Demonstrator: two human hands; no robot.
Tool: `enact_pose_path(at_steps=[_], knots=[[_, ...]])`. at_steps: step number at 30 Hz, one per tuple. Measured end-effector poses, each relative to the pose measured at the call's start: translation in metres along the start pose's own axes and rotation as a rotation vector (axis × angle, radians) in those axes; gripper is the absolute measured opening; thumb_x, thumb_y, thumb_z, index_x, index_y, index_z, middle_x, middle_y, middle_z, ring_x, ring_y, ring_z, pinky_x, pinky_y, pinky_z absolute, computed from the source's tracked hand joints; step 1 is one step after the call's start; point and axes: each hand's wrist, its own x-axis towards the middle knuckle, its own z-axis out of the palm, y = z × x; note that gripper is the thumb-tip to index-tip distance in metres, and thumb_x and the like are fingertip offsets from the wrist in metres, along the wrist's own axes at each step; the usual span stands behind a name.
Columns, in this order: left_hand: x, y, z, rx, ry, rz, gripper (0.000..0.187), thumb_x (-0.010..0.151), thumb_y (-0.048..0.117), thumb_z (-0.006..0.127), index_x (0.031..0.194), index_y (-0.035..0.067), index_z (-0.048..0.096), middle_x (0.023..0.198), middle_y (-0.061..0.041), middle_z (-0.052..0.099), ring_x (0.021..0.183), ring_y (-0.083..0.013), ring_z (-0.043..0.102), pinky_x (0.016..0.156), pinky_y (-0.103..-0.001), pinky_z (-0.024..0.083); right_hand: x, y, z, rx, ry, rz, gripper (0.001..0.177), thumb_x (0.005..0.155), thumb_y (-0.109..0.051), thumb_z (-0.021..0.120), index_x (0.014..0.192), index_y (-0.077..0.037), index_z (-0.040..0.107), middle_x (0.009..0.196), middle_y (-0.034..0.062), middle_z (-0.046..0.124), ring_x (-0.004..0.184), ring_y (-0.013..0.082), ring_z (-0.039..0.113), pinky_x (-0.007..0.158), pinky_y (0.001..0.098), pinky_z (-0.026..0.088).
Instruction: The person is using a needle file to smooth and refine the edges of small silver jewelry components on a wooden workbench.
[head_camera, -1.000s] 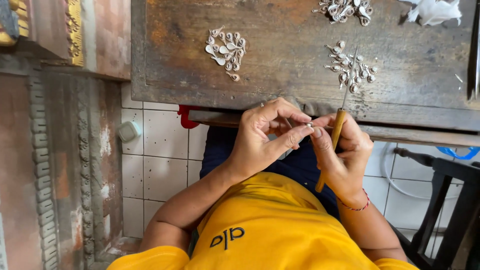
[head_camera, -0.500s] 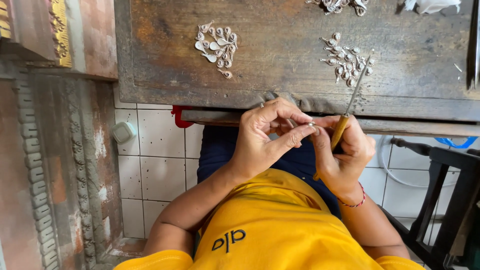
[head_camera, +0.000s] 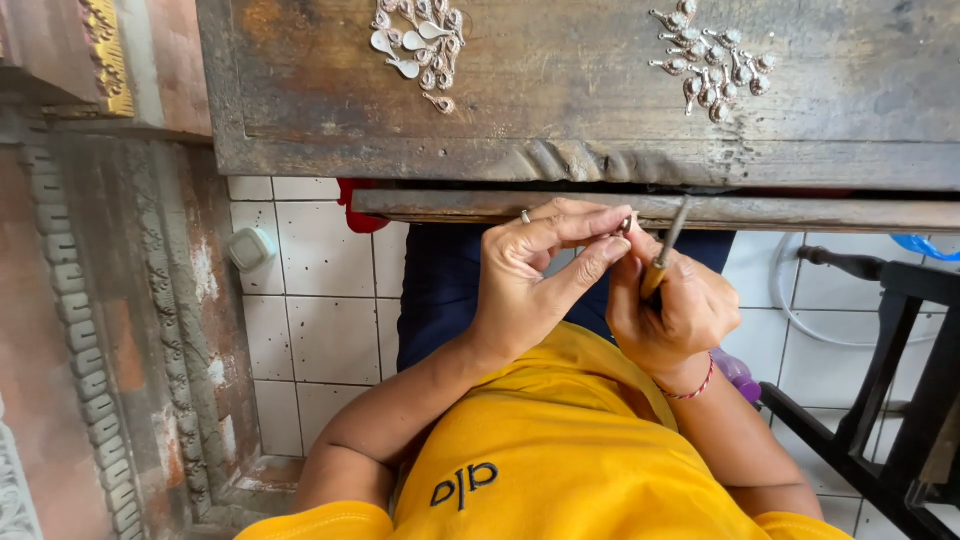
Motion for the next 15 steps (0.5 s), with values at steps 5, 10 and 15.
enact_pose_path(at_steps=[5, 10, 15], knots=[[0.0, -0.003, -0.009, -0.045, -0.004, -0.026, 0.017, 0.092, 0.005, 0.08, 0.107, -0.001, 0.076, 0.097, -0.017, 0.075, 0.094, -0.02, 0.076, 0.079, -0.029, 0.064, 0.008, -0.016, -0.007, 0.145, -0.088, 0.087, 0.018, 0.088, 0.011, 0.072, 0.103, 0.01, 0.082, 0.051, 0.0084, 0.055, 0.04, 0.026, 0.056, 0.05, 0.0358, 0.05], [0.0, -0.003, -0.011, -0.066, -0.023, -0.064, 0.014, 0.098, 0.006, 0.073, 0.108, -0.004, 0.074, 0.094, -0.016, 0.073, 0.09, -0.0193, 0.076, 0.079, -0.029, 0.064, 0.015, -0.018, -0.013, 0.234, -0.15, 0.212, 0.017, 0.089, 0.008, 0.075, 0.104, 0.004, 0.082, 0.048, 0.0029, 0.049, 0.039, 0.0221, 0.055, 0.05, 0.0287, 0.047], [-0.003, 0.004, -0.006, 0.091, -0.024, 0.017, 0.011, 0.099, 0.005, 0.07, 0.105, -0.003, 0.075, 0.089, -0.014, 0.073, 0.084, -0.0196, 0.076, 0.073, -0.03, 0.065, 0.015, -0.004, -0.017, 0.233, -0.139, 0.29, 0.011, 0.094, -0.003, 0.082, 0.103, 0.003, 0.08, 0.052, 0.0024, 0.051, 0.042, 0.0173, 0.051, 0.053, 0.0286, 0.047]])
